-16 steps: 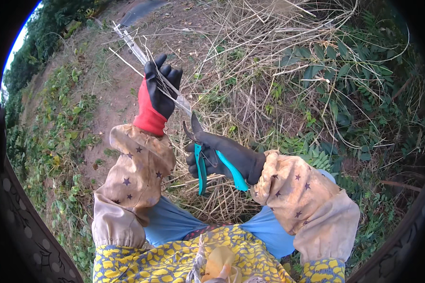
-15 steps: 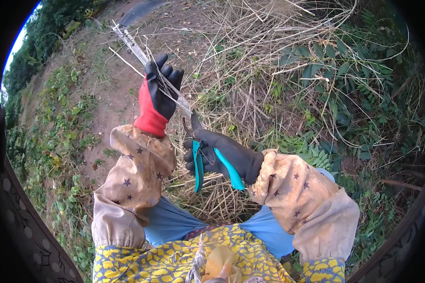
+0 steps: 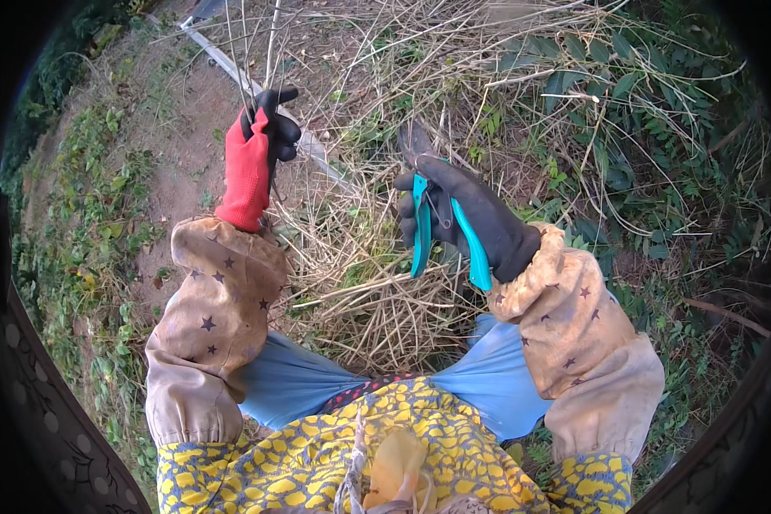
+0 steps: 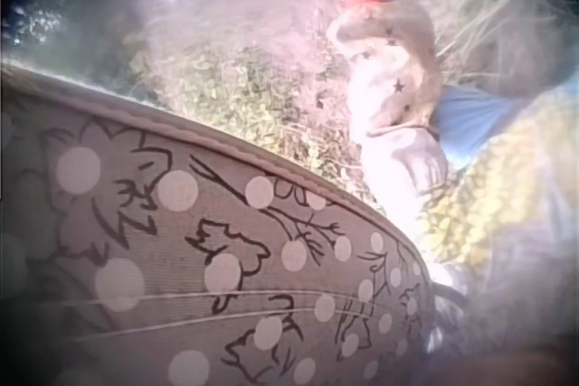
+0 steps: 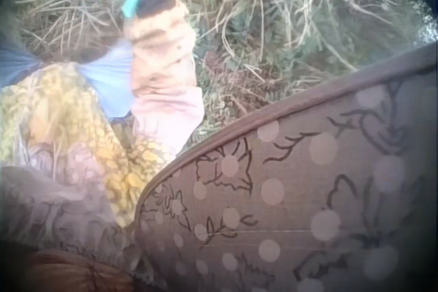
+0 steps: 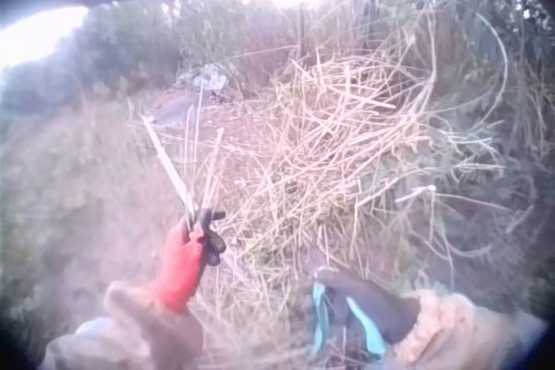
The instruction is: The person sits on the ground and uses pruning shears to cut dry branches into smaller pieces. They repeatedly pick up branches, cut them, and drop the pieces onto a growing pile.
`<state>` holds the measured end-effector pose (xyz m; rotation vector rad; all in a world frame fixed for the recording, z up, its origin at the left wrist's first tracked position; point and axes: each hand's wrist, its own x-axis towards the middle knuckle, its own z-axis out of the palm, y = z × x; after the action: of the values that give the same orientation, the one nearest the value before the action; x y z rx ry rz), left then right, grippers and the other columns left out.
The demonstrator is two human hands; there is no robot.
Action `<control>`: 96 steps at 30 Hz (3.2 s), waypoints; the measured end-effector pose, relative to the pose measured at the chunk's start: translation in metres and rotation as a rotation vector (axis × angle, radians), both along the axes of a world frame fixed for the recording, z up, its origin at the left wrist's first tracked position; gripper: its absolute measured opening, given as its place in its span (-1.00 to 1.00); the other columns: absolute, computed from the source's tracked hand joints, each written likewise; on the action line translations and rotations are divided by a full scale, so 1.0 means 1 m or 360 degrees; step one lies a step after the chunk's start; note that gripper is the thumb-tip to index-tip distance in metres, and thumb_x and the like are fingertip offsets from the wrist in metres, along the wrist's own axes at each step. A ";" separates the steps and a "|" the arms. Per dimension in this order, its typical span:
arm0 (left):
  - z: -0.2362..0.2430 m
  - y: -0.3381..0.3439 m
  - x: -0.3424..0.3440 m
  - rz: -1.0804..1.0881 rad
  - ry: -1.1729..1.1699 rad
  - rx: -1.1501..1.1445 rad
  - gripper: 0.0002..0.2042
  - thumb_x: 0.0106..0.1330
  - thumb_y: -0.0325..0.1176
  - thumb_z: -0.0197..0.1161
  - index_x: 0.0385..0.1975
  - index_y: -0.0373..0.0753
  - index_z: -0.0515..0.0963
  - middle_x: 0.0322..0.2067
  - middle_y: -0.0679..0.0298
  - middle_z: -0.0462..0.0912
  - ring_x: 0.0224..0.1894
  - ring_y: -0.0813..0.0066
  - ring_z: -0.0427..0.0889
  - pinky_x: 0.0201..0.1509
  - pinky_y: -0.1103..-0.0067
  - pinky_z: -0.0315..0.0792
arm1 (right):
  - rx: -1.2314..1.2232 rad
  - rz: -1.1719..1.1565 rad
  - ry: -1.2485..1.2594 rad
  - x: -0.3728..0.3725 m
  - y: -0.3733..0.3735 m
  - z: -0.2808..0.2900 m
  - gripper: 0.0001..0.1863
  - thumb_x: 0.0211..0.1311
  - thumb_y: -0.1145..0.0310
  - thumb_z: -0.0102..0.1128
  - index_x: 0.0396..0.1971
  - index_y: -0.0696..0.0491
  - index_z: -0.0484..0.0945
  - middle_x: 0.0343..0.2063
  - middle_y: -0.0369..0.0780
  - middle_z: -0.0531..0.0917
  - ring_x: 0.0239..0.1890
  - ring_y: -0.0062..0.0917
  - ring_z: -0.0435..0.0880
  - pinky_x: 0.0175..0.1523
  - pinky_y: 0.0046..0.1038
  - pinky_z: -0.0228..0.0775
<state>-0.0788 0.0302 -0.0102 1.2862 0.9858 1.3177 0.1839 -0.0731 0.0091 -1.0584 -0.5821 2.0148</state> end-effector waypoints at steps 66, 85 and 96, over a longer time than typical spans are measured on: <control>-0.300 0.021 0.067 -0.1089 0.2848 0.0904 -0.50 0.25 0.16 0.07 -0.29 -0.20 0.63 -0.32 0.07 0.67 -0.06 0.13 0.61 0.44 0.19 0.00 | -0.0015 -0.0359 -0.0166 0.107 -0.079 0.023 -0.45 0.44 0.16 -0.02 0.23 0.24 0.24 -0.16 -0.13 0.56 -0.12 -0.44 0.59 0.00 -0.34 0.50; -0.197 0.113 0.188 0.0178 0.1920 0.0434 -0.04 0.08 0.17 0.33 0.34 -0.40 0.14 0.20 -0.07 0.44 0.24 0.05 0.43 0.31 0.30 0.27 | -0.0011 -0.0130 -0.0286 0.101 -0.089 0.017 -0.50 0.46 0.17 -0.03 0.20 0.23 0.26 -0.17 -0.16 0.55 -0.11 -0.47 0.58 0.02 -0.36 0.47; -0.225 0.069 0.176 -0.0248 0.1709 -0.0065 -0.57 0.37 0.02 0.08 0.02 -0.20 0.47 -0.25 -0.07 0.68 -0.16 -0.13 0.64 -0.10 0.14 0.49 | 0.0168 0.0294 -0.0869 0.099 -0.083 -0.005 -0.56 0.43 0.19 0.04 0.16 0.15 0.35 -0.21 -0.24 0.55 -0.14 -0.58 0.53 0.00 -0.43 0.42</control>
<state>0.0972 0.0995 -0.2353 2.0319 1.5534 0.4034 0.2827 -0.1561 0.0045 -1.5459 -1.0900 1.8140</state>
